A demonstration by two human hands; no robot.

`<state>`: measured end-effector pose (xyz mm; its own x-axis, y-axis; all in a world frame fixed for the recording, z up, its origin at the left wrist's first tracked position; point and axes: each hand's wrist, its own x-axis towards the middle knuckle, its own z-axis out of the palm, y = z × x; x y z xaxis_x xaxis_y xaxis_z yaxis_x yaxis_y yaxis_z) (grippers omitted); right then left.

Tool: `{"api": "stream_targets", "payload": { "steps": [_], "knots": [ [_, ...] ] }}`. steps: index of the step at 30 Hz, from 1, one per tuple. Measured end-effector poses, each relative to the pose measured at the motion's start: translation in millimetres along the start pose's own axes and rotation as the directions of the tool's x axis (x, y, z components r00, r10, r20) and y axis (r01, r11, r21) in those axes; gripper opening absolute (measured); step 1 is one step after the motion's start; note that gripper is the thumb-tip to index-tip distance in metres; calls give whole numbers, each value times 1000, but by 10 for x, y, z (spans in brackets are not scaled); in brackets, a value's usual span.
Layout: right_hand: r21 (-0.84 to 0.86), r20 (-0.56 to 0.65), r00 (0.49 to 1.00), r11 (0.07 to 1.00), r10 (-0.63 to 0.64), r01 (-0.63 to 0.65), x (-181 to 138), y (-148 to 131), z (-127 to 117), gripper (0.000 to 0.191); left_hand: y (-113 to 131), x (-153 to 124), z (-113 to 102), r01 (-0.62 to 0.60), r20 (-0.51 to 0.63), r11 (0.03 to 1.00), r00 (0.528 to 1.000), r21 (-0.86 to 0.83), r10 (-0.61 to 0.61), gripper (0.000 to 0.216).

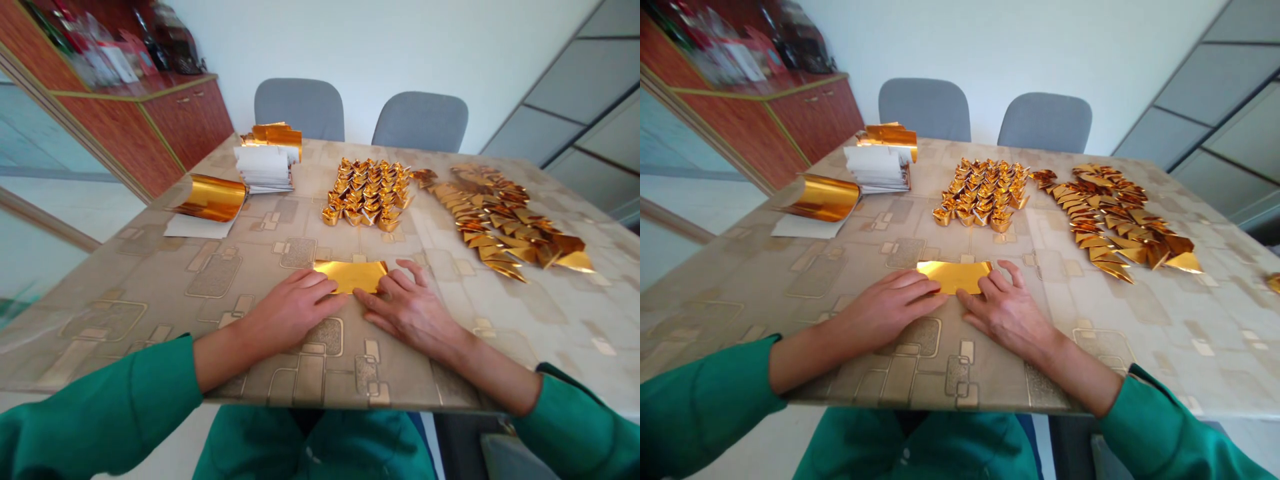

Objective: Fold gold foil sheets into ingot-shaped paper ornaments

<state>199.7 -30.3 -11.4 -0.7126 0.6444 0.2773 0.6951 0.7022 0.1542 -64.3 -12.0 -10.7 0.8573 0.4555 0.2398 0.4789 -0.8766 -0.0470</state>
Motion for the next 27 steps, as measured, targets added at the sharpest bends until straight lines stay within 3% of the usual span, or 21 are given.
{"api": "stream_targets", "payload": {
  "steps": [5,11,16,21,27],
  "knots": [
    [-3,15,1000,1000,12,-12,-62,8,6,32,3,47,99,33,51,999,998,-8,-33,27],
    [-2,-9,1000,1000,16,-16,-277,161,-30,23,-102,-105,134,-33,10,999,999,-40,34,33],
    [0,-50,999,1000,12,-12,-330,284,-127,20,-167,-35,95,-26,-2,996,1000,-79,26,28],
    [123,-131,989,991,67,-51,-150,195,-210,20,-180,167,48,-10,9,995,1000,-96,11,21],
    [256,14,999,966,35,-38,330,-87,6,24,-180,257,94,109,-1,979,994,-174,-111,11]
  ]
}}
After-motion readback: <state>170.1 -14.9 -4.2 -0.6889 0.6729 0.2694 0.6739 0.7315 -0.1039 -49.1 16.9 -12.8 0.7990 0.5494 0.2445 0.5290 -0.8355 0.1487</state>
